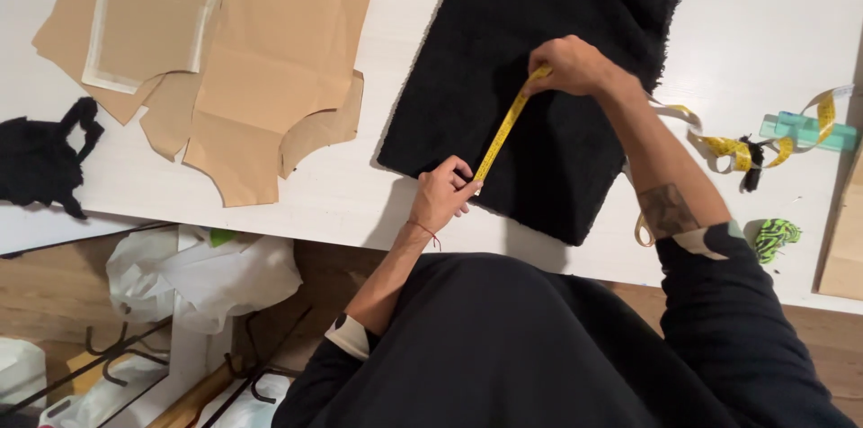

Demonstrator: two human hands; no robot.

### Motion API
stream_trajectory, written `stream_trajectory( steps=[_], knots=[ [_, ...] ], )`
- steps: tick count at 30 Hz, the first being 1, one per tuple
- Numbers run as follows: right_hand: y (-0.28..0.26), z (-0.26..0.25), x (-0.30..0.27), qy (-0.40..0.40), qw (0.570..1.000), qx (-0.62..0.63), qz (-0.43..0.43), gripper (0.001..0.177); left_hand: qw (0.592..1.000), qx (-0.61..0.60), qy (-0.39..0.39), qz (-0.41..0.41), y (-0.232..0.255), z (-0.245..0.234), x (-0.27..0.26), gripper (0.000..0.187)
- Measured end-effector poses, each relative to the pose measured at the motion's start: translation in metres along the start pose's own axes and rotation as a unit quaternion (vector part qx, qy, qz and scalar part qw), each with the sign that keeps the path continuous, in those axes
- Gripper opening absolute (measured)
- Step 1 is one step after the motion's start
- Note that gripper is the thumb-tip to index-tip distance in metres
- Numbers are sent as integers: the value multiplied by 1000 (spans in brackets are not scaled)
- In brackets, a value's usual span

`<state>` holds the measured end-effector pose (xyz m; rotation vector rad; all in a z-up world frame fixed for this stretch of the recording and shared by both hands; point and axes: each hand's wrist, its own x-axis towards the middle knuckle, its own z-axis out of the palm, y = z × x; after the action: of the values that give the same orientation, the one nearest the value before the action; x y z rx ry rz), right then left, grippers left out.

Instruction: Cut out pieces of black fabric using paper patterns and scissors, followed by measuring.

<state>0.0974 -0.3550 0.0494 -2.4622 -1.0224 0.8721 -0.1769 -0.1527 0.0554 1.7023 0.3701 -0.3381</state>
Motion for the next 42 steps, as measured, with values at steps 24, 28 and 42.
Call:
stream_trajectory(
  steps=[24,28,42],
  knots=[
    [-18,23,-10,158,981,-108,-27,58,834,420,21,359,-4,-5,2,45],
    [-32,6,-51,253,965,-49,-48,52,837,412,-37,358,-4,-13,8,44],
    [27,154,-293,417,834,127,338,24,783,494,-125,357,-19,-19,41,50]
  ],
)
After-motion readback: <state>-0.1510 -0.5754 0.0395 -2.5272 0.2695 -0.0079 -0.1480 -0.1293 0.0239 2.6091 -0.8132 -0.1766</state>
